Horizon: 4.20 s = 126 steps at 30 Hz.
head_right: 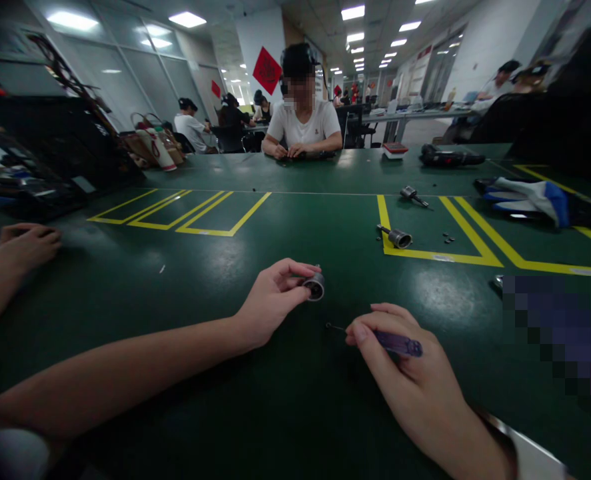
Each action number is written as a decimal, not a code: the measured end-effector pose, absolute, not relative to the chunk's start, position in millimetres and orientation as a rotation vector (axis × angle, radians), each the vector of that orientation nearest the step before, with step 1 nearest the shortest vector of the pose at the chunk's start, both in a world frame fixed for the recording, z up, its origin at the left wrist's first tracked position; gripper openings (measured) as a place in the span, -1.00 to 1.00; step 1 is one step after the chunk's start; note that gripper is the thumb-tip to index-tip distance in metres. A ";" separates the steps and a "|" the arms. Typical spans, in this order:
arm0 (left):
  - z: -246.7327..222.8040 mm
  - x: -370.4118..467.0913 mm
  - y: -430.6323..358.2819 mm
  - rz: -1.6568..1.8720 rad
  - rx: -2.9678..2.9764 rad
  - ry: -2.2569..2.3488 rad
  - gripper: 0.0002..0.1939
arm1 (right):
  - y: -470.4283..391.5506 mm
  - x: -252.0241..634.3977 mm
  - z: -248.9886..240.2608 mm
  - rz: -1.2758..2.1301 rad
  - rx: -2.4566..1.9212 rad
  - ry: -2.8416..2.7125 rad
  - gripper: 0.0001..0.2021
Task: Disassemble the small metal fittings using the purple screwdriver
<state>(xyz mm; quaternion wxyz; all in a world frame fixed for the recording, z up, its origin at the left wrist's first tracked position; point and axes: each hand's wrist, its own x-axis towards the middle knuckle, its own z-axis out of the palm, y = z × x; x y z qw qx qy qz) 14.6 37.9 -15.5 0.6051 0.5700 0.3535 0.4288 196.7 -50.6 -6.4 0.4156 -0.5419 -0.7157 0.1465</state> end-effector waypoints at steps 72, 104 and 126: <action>-23.0 12.6 40.4 0.900 1.498 0.836 -0.81 | -53.3 205.3 -9.5 -0.056 -1.089 -1.969 -0.73; 24.3 49.8 96.2 1.148 1.383 0.857 -0.83 | 71.3 186.7 -17.9 0.547 -1.619 -1.925 -0.81; 28.2 177.5 173.3 0.225 2.624 0.554 -0.55 | -6.5 139.0 -11.9 0.751 -1.414 -2.023 -0.71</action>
